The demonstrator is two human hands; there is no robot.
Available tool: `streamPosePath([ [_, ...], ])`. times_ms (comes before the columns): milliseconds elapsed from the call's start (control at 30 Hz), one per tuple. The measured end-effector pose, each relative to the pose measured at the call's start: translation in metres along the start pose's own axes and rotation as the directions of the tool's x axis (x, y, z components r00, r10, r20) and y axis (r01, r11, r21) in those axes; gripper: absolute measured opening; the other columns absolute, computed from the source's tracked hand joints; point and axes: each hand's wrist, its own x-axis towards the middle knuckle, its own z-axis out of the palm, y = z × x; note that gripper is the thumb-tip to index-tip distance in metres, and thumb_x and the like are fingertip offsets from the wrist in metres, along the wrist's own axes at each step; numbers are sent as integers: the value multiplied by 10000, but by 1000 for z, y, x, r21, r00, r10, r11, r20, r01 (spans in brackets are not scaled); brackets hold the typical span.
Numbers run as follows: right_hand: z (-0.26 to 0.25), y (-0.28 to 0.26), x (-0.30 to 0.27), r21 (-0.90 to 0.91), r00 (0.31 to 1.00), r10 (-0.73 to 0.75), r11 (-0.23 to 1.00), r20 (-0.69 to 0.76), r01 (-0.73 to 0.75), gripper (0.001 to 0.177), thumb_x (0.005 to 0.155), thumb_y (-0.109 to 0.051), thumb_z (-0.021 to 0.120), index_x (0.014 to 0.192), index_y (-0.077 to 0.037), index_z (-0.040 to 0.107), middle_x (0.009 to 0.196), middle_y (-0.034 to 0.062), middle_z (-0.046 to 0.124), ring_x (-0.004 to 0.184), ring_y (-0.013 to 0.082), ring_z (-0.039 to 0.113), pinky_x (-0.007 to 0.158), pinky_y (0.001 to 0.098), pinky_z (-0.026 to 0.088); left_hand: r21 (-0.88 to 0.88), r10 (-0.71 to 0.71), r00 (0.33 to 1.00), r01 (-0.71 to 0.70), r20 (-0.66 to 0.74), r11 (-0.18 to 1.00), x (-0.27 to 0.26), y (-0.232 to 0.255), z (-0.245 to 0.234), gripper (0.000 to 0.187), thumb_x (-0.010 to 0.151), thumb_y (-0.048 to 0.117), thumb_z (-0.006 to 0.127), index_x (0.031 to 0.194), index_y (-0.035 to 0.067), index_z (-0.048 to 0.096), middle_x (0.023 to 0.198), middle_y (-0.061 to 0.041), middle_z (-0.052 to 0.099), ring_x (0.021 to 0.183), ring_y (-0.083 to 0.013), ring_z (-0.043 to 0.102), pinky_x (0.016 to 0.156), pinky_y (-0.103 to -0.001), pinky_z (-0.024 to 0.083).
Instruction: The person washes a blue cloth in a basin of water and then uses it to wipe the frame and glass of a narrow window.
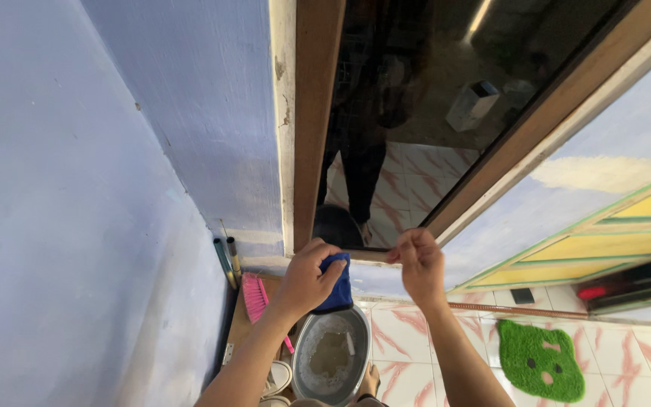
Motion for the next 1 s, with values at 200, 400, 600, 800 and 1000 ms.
streamPosePath([
  [200, 28, -34, -38, -401, 973, -82, 901, 218, 166, 96, 960, -85, 628, 1031, -22, 616, 847, 66, 708, 741, 142, 724, 630, 280, 594, 108, -66, 996, 58, 64, 992, -10, 17, -1, 181, 896, 192, 704, 991, 40, 719, 933, -95, 674, 841, -312, 687, 710, -398, 525],
  [400, 30, -73, -48, -541, 868, -332, 683, 369, 491, 116, 839, -21, 731, 931, -36, 663, 789, 76, 704, 673, 175, 717, 546, 281, 595, 201, -150, 986, 132, 77, 971, -22, 43, 18, 169, 878, 227, 714, 981, 95, 732, 925, -71, 669, 822, -308, 688, 690, -414, 524],
  [600, -16, -43, -49, -625, 918, -374, 687, 135, 371, 70, 846, -22, 706, 900, -29, 662, 772, 90, 707, 641, 161, 720, 558, 286, 574, 167, -147, 986, 133, 73, 977, -36, 55, 54, 149, 865, 203, 708, 966, 100, 745, 921, -62, 709, 832, -287, 716, 706, -383, 549],
  [800, -70, -6, -48, -591, 997, -71, 805, -6, 54, 84, 932, -99, 639, 960, -24, 663, 738, 59, 737, 611, 126, 705, 569, 269, 549, -59, -238, 971, 237, -24, 970, -56, 50, 74, 185, 914, 190, 696, 1003, 28, 708, 957, -94, 721, 864, -221, 713, 719, -349, 550],
  [1000, -67, 0, -78, -181, 904, 245, 965, 349, -192, 299, 892, -254, 700, 1121, -70, 641, 975, -5, 682, 796, 67, 632, 632, 234, 543, -124, -268, 950, 249, -162, 960, -73, 40, 91, 321, 950, 257, 683, 1186, 48, 620, 1104, -76, 712, 986, -186, 673, 763, -337, 551],
])
